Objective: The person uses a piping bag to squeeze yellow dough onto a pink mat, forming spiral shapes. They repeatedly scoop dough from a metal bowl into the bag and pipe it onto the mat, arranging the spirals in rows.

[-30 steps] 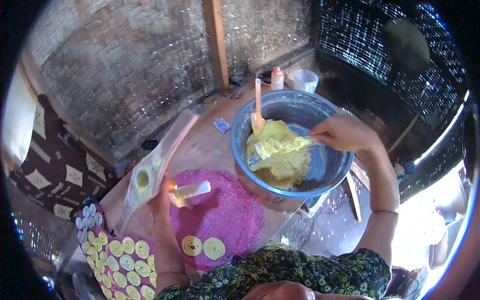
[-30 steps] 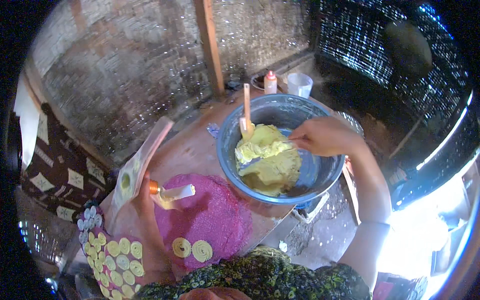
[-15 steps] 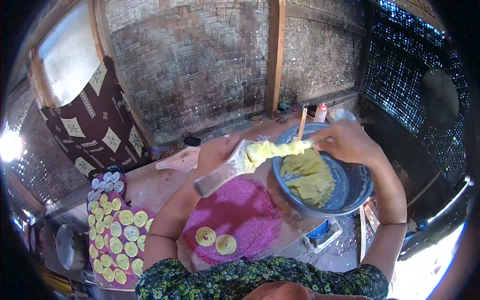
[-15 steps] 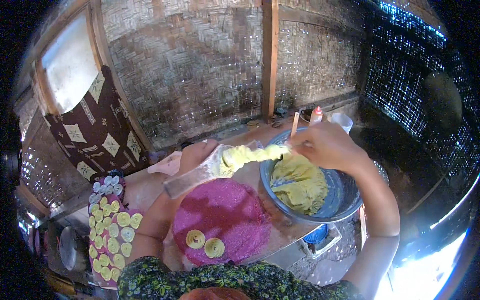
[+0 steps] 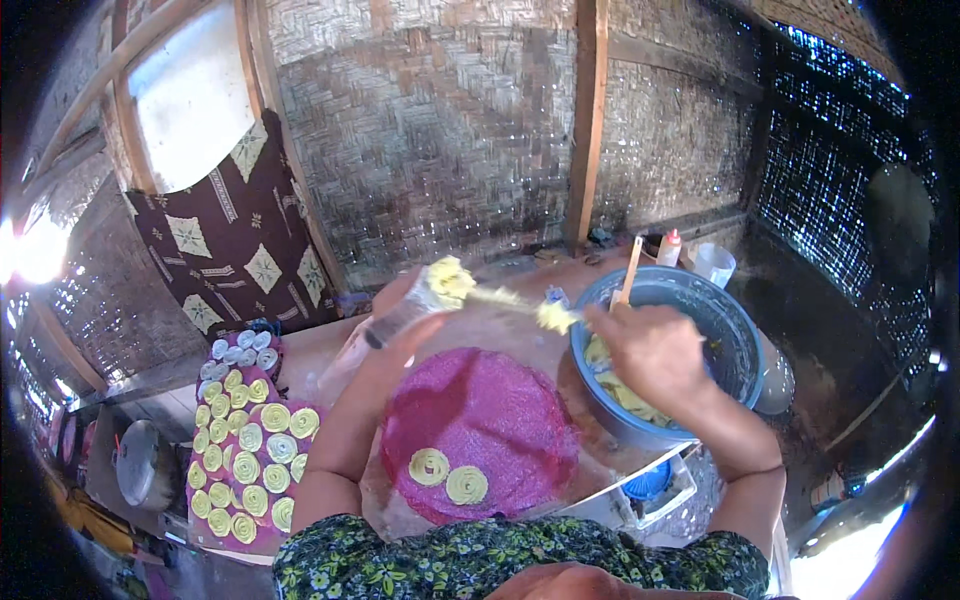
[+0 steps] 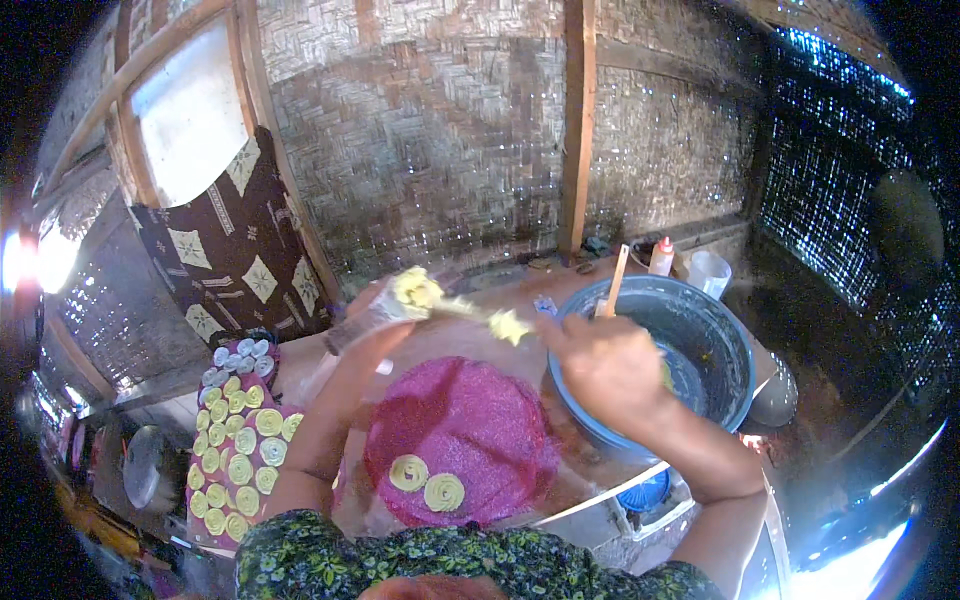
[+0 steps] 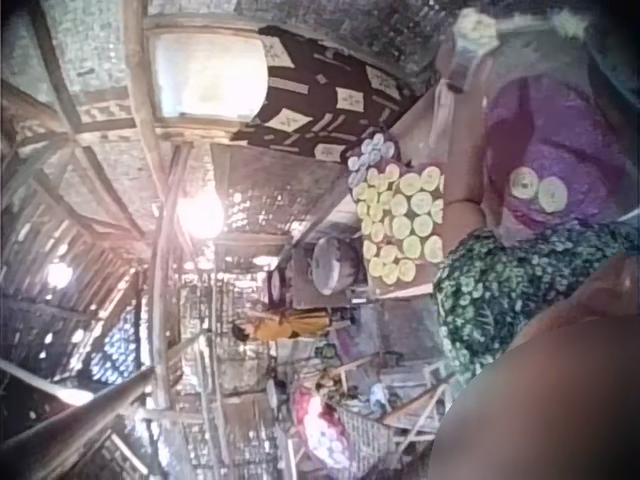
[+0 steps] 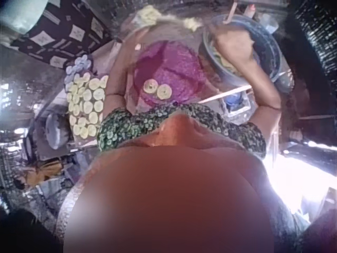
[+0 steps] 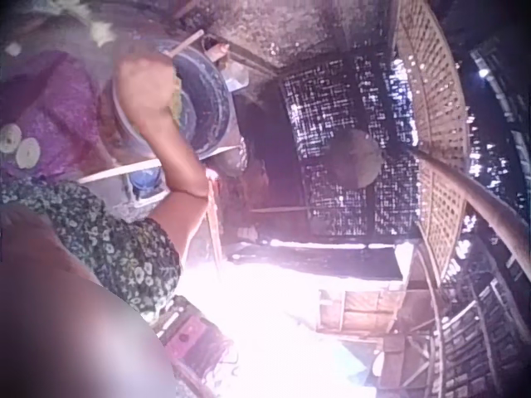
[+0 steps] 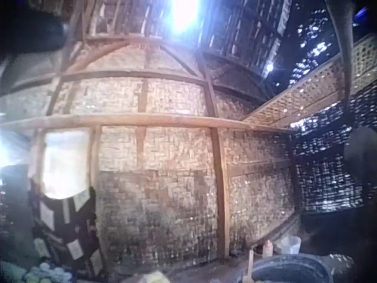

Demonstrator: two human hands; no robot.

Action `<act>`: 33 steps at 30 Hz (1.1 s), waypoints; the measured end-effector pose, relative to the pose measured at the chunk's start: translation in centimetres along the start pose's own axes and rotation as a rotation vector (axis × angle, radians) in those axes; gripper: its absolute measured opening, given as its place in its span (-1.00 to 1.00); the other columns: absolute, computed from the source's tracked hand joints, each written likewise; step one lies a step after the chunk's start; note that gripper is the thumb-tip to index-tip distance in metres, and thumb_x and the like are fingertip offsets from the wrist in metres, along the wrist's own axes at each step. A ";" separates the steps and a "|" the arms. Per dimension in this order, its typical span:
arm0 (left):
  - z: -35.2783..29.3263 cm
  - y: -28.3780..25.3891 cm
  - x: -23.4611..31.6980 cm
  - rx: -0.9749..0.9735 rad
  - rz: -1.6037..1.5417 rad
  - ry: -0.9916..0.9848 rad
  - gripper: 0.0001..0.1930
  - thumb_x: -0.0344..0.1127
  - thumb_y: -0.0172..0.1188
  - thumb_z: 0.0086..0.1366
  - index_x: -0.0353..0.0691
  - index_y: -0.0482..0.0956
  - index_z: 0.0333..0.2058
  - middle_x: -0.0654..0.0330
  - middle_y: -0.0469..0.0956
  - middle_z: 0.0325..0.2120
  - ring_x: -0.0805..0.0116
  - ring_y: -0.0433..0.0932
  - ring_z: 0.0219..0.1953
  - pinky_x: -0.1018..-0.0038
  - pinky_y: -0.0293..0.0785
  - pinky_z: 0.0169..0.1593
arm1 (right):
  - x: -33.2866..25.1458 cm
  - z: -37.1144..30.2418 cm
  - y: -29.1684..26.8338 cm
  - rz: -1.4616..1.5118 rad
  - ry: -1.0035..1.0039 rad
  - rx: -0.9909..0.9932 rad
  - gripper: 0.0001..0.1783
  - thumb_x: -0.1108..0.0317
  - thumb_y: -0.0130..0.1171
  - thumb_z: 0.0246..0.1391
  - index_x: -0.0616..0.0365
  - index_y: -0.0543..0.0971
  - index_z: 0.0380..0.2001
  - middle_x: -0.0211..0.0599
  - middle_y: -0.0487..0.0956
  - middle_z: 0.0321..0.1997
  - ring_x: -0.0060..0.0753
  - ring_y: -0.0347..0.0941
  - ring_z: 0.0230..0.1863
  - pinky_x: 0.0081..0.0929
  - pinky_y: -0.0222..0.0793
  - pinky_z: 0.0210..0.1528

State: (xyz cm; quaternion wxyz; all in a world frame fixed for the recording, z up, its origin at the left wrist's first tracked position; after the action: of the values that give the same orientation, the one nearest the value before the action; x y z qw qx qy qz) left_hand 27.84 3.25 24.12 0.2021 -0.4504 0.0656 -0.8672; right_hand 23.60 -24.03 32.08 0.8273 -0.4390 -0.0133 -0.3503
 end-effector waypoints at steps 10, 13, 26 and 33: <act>-0.4 1.4 9.1 0.090 0.730 0.257 -0.58 -0.02 0.33 -0.12 -0.12 0.52 -0.30 0.05 0.54 -0.50 0.07 0.53 -0.47 0.36 0.45 -0.39 | -2.0 4.2 -1.7 -0.054 -0.183 0.054 -0.68 0.39 0.06 -0.18 0.05 0.50 -0.24 -0.38 0.41 -0.58 -0.35 0.43 -0.52 -0.43 0.33 -0.49; -0.4 2.8 7.1 -0.025 0.840 0.227 -0.60 -0.06 0.33 -0.10 -0.14 0.52 -0.30 0.09 0.54 -0.50 0.12 0.55 -0.48 0.38 0.44 -0.39 | -3.7 4.0 0.2 -0.092 -0.265 -0.003 -0.67 0.37 0.05 -0.20 0.09 0.49 -0.24 -0.39 0.41 -0.55 -0.36 0.43 -0.50 -0.45 0.33 -0.46; -1.1 -2.1 3.3 0.052 0.459 0.054 -0.70 -0.17 0.07 0.21 -0.32 0.48 -0.25 0.03 0.56 -0.31 0.15 0.56 -0.24 0.35 0.48 -0.18 | -2.4 3.5 -3.9 -0.156 -0.211 0.124 -0.82 0.36 0.05 -0.17 0.13 0.45 -0.40 -0.40 0.42 -0.59 -0.40 0.46 -0.54 -0.51 0.34 -0.51; -1.7 2.0 6.6 0.036 1.077 0.330 -0.63 -0.19 0.23 -0.10 -0.13 0.46 -0.26 0.10 0.42 -0.62 0.07 0.49 -0.51 0.25 0.37 -0.49 | -4.9 2.7 0.8 -0.053 -0.228 0.012 -0.57 0.33 0.04 -0.20 0.07 0.47 -0.13 -0.42 0.43 -0.51 -0.42 0.42 -0.52 -0.46 0.32 -0.52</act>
State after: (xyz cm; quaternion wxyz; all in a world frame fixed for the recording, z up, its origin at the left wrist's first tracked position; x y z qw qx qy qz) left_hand 23.69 -1.32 27.50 0.6108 -0.2083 0.3023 -0.7015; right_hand 21.11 -19.00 31.53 0.8134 -0.4706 -0.1212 -0.3197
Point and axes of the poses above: each hand's wrist, its own z-axis towards the middle knuckle, its own y-axis out of the palm, x = y × z, the point moved 7 cm from there along z, towards the middle knuckle
